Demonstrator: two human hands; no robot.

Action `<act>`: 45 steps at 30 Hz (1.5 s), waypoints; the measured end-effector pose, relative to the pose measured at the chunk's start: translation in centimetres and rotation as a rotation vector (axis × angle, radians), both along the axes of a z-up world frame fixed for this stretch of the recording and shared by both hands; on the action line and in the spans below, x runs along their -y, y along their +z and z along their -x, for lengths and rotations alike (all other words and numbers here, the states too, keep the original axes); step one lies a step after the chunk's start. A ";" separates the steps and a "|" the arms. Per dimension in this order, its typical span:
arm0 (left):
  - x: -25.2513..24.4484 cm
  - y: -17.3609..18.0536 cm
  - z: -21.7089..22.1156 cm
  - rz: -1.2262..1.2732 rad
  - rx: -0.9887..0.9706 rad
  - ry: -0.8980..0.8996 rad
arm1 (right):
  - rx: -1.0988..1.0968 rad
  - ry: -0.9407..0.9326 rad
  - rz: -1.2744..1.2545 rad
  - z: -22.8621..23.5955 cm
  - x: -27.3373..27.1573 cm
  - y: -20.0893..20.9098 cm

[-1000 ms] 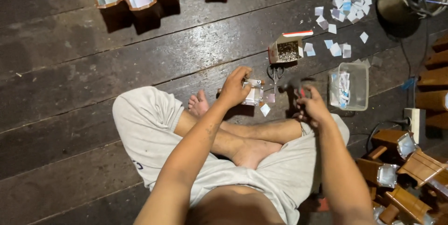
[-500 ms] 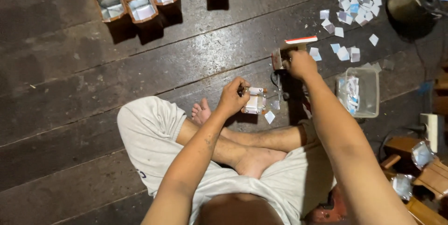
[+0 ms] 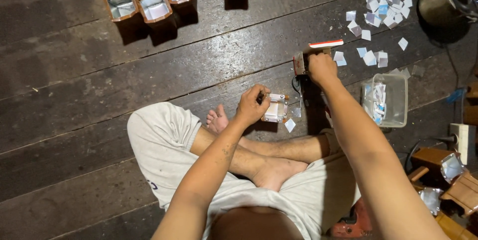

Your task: The person sits on the floor assembling small wooden frames by attaching metal brackets. They use a power drill to drive screws into the brackets and a hammer to tap them into place. The person handles screws, brackets, and wooden pieces one at a time.

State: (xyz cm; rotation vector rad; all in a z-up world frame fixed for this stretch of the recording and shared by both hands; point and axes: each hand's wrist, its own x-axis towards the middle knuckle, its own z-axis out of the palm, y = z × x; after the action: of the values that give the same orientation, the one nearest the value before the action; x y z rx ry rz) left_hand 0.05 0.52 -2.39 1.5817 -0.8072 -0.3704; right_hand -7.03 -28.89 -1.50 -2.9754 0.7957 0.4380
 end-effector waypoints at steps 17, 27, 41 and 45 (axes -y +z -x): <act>0.3 -1.1 0.2 0.032 0.044 0.009 | -0.002 0.164 0.128 1.0 -0.1 0.3; 0.4 -1.5 0.3 0.048 0.037 0.005 | 0.371 -0.023 -0.191 2.2 0.8 1.3; 0.2 -0.6 0.2 0.095 0.041 0.023 | 0.450 -0.197 -1.056 2.0 -12.7 8.7; 0.3 -0.7 0.5 0.066 0.027 0.044 | 0.341 -0.420 -1.185 1.4 -13.7 7.6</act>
State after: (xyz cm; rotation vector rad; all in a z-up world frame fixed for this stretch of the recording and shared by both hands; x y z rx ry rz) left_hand -0.48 0.25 -3.12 1.5433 -0.7959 -0.2883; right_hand -8.41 -15.17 6.06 -1.6740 0.7168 0.2272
